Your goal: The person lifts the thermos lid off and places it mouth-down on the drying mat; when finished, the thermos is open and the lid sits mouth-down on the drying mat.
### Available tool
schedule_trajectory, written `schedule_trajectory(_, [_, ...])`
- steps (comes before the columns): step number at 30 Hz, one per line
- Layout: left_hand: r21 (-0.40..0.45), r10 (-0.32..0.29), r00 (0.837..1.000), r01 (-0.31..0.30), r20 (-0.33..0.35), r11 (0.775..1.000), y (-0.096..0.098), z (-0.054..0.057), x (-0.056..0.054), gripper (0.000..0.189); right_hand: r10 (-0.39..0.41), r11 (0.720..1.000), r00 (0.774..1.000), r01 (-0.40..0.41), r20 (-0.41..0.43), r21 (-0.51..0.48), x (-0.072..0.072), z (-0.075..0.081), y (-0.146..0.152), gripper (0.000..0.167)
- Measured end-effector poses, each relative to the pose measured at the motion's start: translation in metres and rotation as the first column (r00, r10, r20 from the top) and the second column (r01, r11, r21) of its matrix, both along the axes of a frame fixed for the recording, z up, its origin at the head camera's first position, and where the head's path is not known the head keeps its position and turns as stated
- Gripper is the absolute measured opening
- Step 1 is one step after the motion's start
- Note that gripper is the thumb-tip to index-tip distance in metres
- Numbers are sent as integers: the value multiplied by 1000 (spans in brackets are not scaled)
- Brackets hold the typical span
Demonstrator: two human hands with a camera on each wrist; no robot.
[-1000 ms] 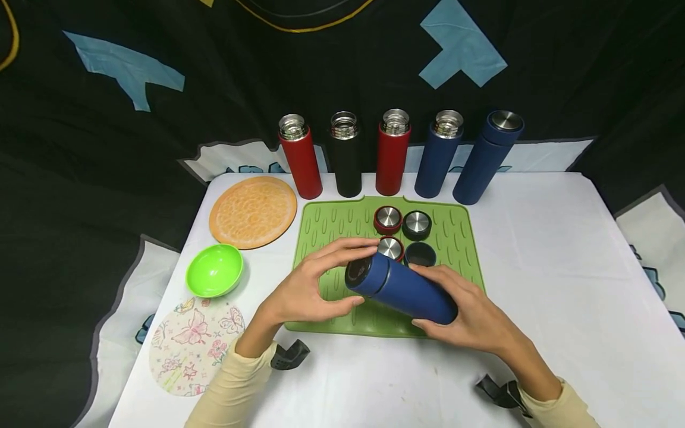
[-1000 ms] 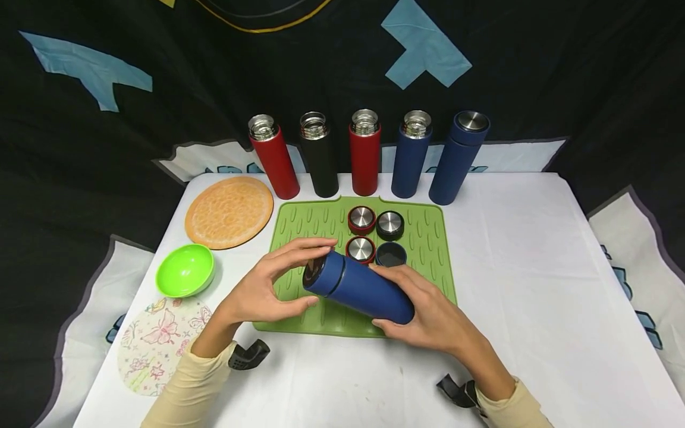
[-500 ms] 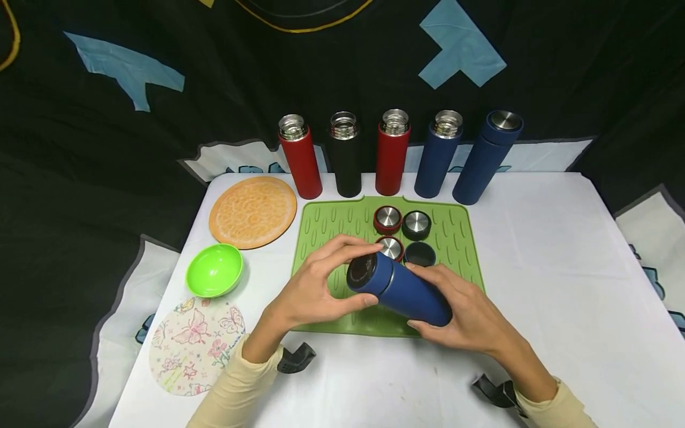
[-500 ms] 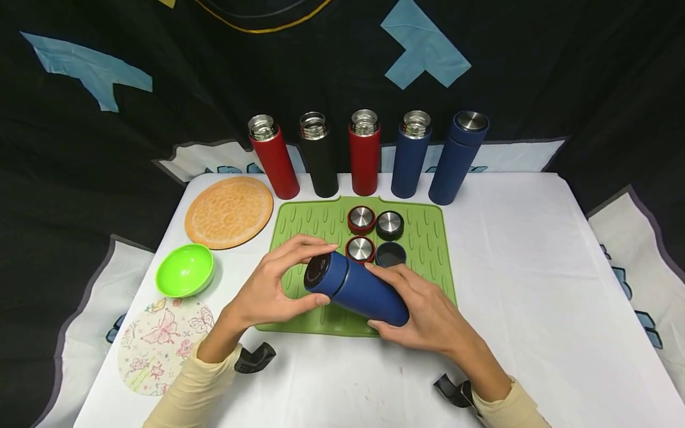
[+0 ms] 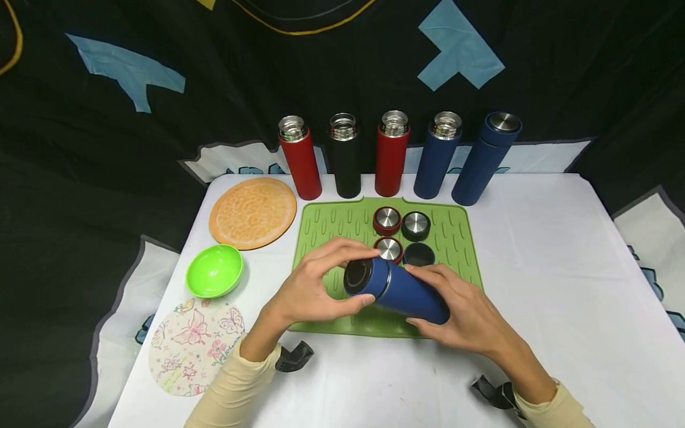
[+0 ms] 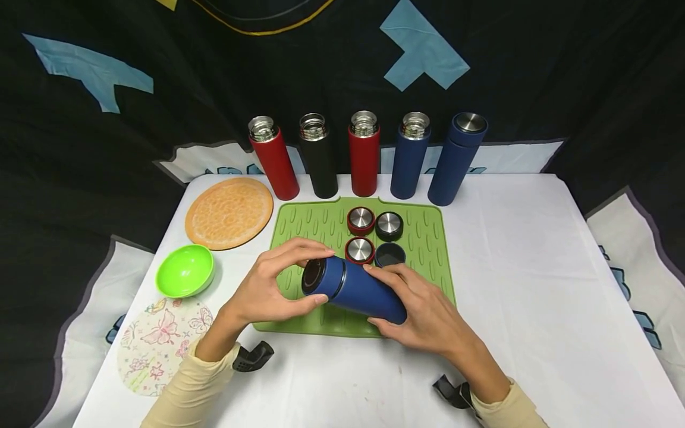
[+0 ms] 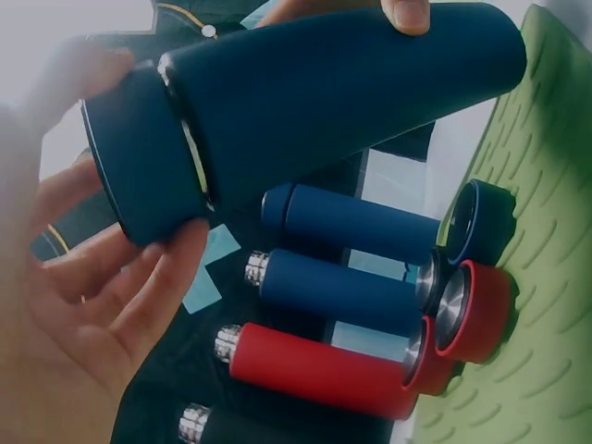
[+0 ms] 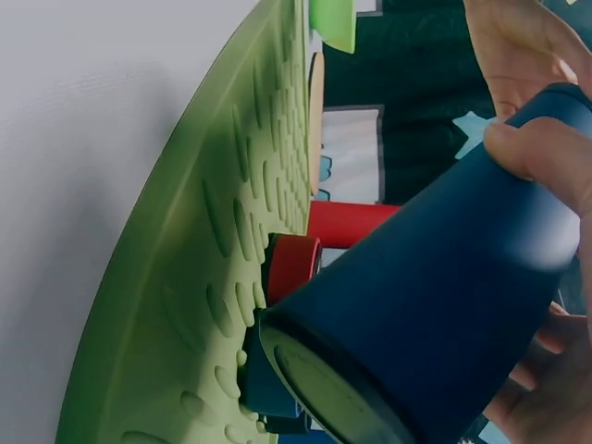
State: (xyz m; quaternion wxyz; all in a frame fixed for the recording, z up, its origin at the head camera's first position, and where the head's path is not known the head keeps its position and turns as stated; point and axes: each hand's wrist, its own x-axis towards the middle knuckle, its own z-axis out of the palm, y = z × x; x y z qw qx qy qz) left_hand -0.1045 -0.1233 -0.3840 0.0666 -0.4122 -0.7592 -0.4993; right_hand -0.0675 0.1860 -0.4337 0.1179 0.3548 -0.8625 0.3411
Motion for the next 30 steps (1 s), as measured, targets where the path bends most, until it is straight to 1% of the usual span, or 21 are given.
schedule_trajectory(3, [-27, 73, 997, -74, -20, 997, 3, 2, 2, 58, -36, 999, 999, 37, -10, 23, 1, 1, 1, 94])
schedule_trajectory(5, [-37, 108, 994, -109, -23, 993, 6, 3, 3, 56, -59, 998, 998, 59, -13, 32, 1, 2, 1, 96])
schedule_trajectory(8, [-41, 160, 987, -160, -2, 986, 9, 4, 4, 54, -94, 994, 995, 95, -26, 48, 1, 3, 0, 100])
schedule_trajectory(10, [-53, 186, 982, -185, 29, 981, 10, 4, 5, 53, -113, 992, 993, 115, -40, 55, 1, 3, -1, 100])
schedule_trajectory(12, [-76, 188, 980, -183, 65, 980, 10, 5, 5, 56, -123, 991, 991, 126, -52, 54, 1, 3, -1, 101])
schedule_trajectory(13, [-87, 175, 981, -168, 84, 982, 9, 5, 5, 58, -127, 990, 990, 130, -55, 52, 0, 2, -1, 100])
schedule_trajectory(14, [-101, 154, 983, -144, 99, 984, 8, 5, 5, 62, -127, 990, 990, 130, -56, 49, 0, 2, 0, 101])
schedule_trajectory(18, [-148, 30, 993, -13, 114, 989, 0, 6, 2, 77, -113, 993, 992, 114, -54, 33, 0, -1, 2, 100])
schedule_trajectory(20, [-158, -8, 995, 24, 101, 987, -2, 5, 0, 78, -105, 994, 993, 107, -54, 35, 0, -2, 2, 98])
schedule_trajectory(21, [-156, -14, 995, 29, 97, 987, -3, 4, 0, 77, -102, 994, 993, 104, -53, 37, 1, -2, 2, 97])
schedule_trajectory(23, [-140, -1, 995, 15, 96, 990, -1, 2, -1, 73, -102, 994, 994, 104, -47, 41, 2, -3, 2, 96])
schedule_trajectory(26, [-106, 49, 994, -38, 97, 994, 3, 0, 0, 68, -117, 992, 992, 119, -48, 45, 3, -4, 2, 98])
schedule_trajectory(30, [-47, 142, 983, -138, 112, 989, 6, 1, 3, 60, -150, 986, 986, 154, -71, 62, 3, -3, 4, 101])
